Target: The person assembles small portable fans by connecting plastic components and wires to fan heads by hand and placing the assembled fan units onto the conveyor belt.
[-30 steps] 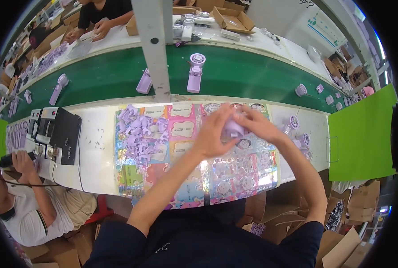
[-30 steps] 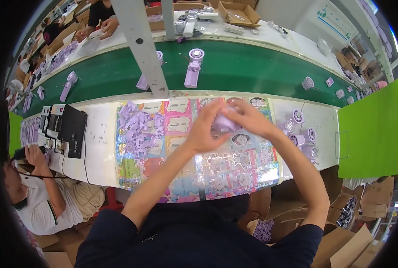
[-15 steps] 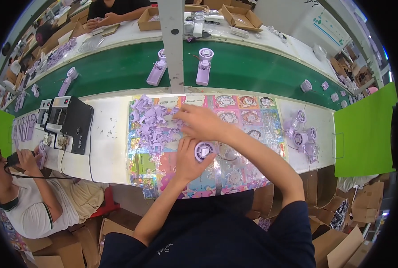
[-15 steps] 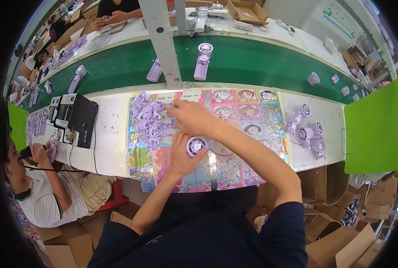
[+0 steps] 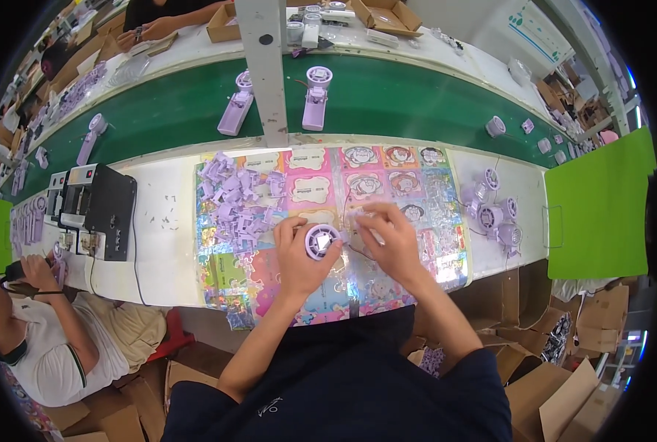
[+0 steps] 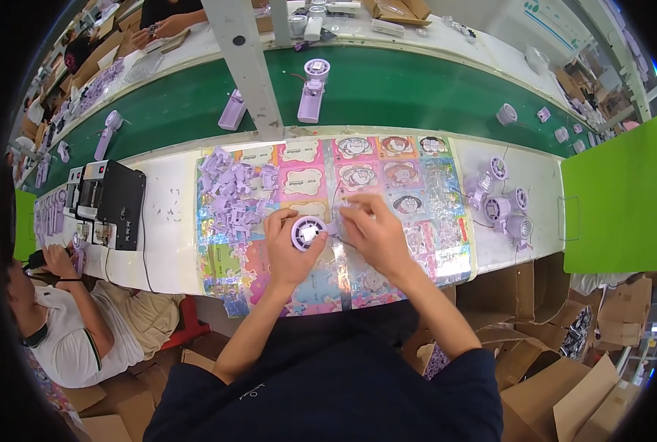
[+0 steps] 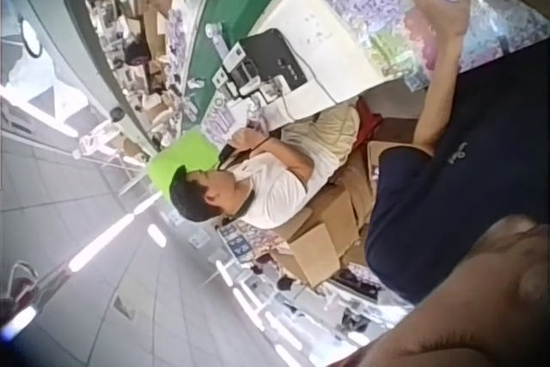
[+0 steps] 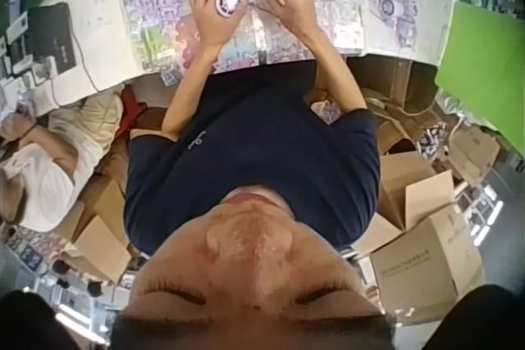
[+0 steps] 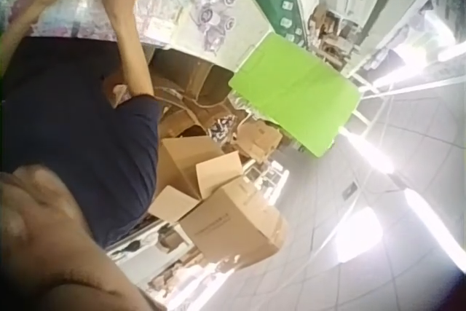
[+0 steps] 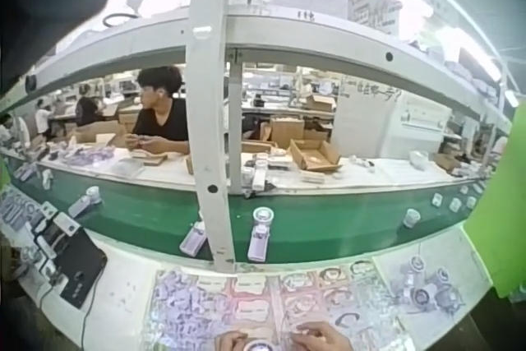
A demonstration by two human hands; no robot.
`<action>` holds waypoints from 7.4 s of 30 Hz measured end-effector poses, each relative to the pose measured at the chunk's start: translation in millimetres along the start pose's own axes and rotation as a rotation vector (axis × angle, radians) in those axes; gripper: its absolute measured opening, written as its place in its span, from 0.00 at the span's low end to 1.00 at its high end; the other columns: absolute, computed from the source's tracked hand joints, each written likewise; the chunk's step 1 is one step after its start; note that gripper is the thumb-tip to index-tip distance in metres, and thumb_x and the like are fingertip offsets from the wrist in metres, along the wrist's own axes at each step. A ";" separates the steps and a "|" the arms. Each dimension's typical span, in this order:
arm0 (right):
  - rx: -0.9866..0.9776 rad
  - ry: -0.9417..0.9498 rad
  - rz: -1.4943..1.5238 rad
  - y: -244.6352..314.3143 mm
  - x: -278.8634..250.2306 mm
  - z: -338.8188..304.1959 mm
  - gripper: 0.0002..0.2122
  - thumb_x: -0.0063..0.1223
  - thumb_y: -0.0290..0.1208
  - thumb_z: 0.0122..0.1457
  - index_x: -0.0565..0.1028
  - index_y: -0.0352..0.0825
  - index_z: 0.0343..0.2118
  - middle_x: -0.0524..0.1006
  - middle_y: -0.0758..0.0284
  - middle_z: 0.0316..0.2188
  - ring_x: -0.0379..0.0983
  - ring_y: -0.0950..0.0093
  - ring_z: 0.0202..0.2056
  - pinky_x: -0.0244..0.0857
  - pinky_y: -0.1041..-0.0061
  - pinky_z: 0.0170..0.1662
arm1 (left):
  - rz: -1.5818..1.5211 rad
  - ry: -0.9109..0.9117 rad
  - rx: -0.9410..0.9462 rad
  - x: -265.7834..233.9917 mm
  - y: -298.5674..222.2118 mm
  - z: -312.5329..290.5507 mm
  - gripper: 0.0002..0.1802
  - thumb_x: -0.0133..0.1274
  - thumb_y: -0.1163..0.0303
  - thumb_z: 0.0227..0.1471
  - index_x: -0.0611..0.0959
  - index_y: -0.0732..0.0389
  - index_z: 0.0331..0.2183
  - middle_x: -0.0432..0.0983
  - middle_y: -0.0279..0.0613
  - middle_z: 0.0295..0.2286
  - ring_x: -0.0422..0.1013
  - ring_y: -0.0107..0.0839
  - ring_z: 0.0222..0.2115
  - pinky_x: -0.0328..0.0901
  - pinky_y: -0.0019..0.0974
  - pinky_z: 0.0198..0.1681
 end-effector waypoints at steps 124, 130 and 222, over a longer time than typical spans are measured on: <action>-0.197 0.893 -0.062 7.1 168.0 108.0 0.14 0.61 0.33 0.54 0.76 0.36 0.42 0.77 0.55 0.37 0.77 0.54 0.41 0.72 0.57 0.43 | -0.155 -0.007 0.037 22.5 2.1 16.2 0.31 0.71 0.70 0.37 0.77 0.63 0.45 0.74 0.49 0.40 0.72 0.49 0.43 0.67 0.44 0.47; -0.127 0.558 0.054 3.5 95.9 121.5 0.12 0.61 0.27 0.54 0.72 0.31 0.38 0.78 0.56 0.30 0.79 0.58 0.33 0.72 0.64 0.37 | -0.203 0.053 0.020 20.8 1.8 13.8 0.34 0.69 0.73 0.38 0.74 0.63 0.49 0.72 0.51 0.45 0.71 0.51 0.46 0.66 0.45 0.50; 0.797 -0.747 -0.006 -160.5 -101.7 -129.3 0.12 0.57 0.19 0.58 0.74 0.28 0.45 0.71 0.69 0.30 0.64 0.84 0.23 0.63 0.83 0.29 | -0.239 0.285 0.123 53.7 -7.3 13.1 0.04 0.58 0.80 0.52 0.83 0.68 0.33 0.76 0.44 0.36 0.75 0.35 0.37 0.70 0.33 0.41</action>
Point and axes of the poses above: each hand's wrist, its own z-axis towards the middle knuckle, its own x-axis out of the palm, y = z × x, the point moved 8 cm from there along z, towards the middle knuckle
